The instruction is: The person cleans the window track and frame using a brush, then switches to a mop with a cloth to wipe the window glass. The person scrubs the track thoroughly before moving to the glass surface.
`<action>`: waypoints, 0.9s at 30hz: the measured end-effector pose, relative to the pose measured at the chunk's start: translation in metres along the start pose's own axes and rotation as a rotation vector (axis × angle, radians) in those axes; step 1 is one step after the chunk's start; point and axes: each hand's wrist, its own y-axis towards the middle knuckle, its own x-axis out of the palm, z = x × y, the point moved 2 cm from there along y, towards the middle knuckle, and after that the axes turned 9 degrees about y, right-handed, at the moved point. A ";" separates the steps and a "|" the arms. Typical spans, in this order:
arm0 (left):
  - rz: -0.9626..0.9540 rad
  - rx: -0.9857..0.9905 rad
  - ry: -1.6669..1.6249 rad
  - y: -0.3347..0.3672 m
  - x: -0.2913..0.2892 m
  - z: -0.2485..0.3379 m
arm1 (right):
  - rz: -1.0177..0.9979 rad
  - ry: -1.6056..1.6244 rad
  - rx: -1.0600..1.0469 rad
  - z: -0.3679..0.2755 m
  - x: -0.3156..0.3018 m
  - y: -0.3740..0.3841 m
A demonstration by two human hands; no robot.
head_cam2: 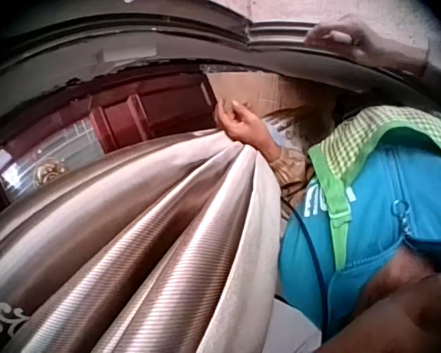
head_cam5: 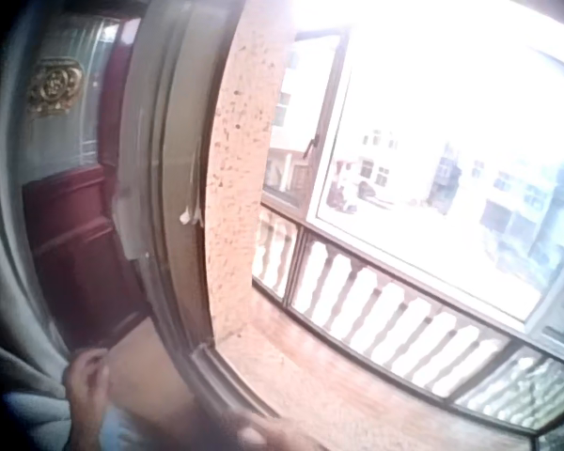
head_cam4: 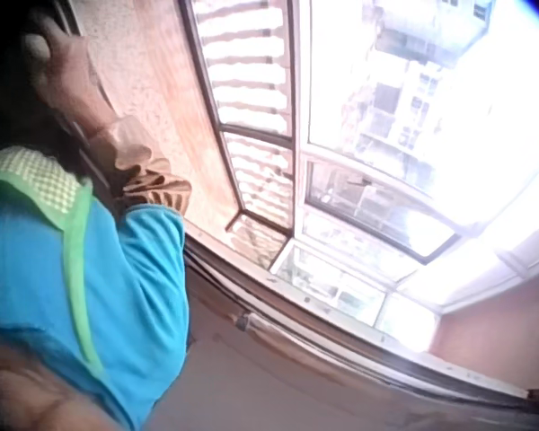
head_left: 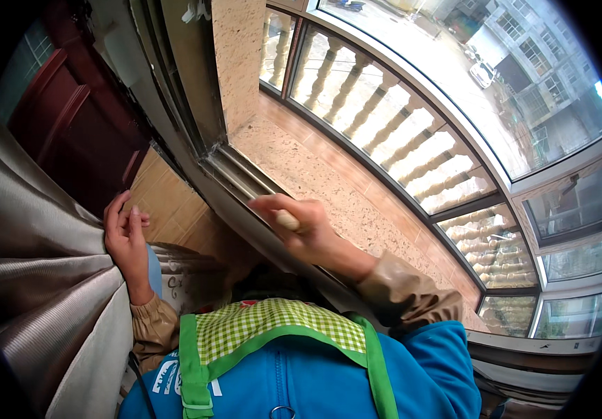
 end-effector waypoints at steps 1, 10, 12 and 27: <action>0.004 -0.001 -0.005 0.000 0.000 0.001 | -0.036 -0.022 -0.094 0.004 0.011 0.016; 0.062 -0.027 0.058 -0.005 -0.013 -0.018 | 0.279 0.427 -0.070 -0.012 -0.023 0.071; 0.061 -0.030 0.040 0.001 -0.008 -0.015 | 0.281 0.323 -0.132 0.020 0.000 0.059; 0.064 -0.030 0.028 0.001 -0.011 -0.016 | 0.421 0.391 -0.340 0.076 0.031 0.134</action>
